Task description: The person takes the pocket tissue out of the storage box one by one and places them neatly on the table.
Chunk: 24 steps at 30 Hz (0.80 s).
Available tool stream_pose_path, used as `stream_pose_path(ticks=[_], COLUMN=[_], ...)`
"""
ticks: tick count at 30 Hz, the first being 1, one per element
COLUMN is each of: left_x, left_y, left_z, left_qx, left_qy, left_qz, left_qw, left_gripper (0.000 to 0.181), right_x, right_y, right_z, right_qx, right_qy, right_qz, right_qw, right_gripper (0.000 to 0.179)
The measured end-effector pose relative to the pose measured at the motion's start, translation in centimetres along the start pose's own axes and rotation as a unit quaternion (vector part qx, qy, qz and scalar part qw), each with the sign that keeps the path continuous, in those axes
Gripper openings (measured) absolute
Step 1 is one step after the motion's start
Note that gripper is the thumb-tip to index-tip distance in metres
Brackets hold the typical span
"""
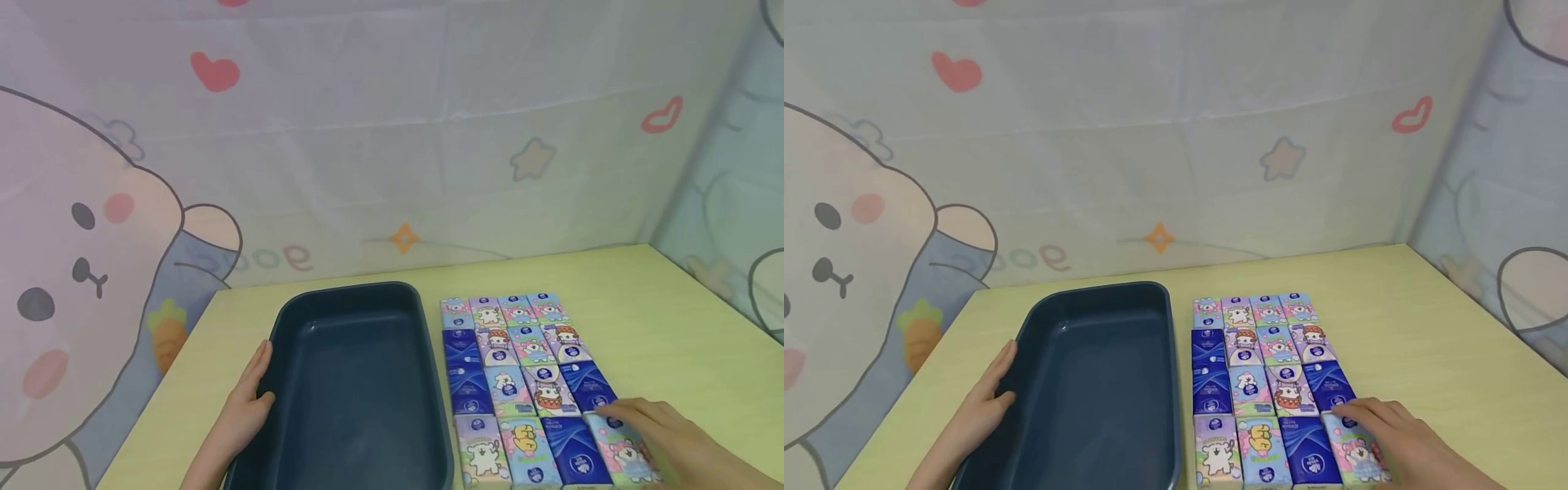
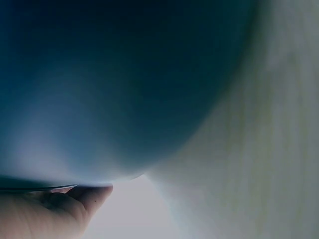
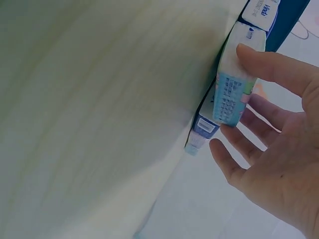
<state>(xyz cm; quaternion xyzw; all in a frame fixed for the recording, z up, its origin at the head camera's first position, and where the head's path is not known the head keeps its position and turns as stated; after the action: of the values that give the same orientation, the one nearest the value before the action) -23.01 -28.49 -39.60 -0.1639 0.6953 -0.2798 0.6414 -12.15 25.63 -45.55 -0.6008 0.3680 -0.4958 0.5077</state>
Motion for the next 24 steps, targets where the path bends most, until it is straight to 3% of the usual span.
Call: stream_pose_path(ticks=[14,20,22,24], left_x=[0.0,-0.4,-0.5,-0.8], left_y=[-0.1,-1.0,-1.4,-1.8], left_z=[-0.2,-0.3,-0.1,0.2], left_qx=[0.005,0.026,0.029,0.022], left_qy=[-0.008,-0.066,-0.076,-0.059], left_qz=[-0.007,0.036,0.037,0.01], left_qw=[0.9999,0.9968,0.996,0.998], left_gripper=[0.076,0.072,0.073,0.076], right_x=[-0.1,0.7,0.9,1.0], right_y=[0.4,0.1,-0.2,-0.6], right_z=[-0.8,-0.8,-0.8,-0.8], right_qx=[-0.007,-0.021,-0.041,-0.075], right_qy=[-0.033,-0.035,-0.045,-0.057], right_qz=[0.016,0.018,0.019,0.02], right_qw=[0.9993,0.999,0.998,0.9953], right_gripper=[0.099,0.092,0.084,0.078])
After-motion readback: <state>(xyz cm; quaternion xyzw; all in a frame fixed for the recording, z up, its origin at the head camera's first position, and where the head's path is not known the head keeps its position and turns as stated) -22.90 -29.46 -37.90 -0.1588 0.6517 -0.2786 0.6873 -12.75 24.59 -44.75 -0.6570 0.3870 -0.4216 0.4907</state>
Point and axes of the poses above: each hand's wrist, its own z-axis away from the middle knuckle, its own y-axis out of the palm, x = y × z, the point moved 1 cm from there along -z, towards the middle knuckle, and after that the axes turned 2 degrees about z, right-handed, at the moved point
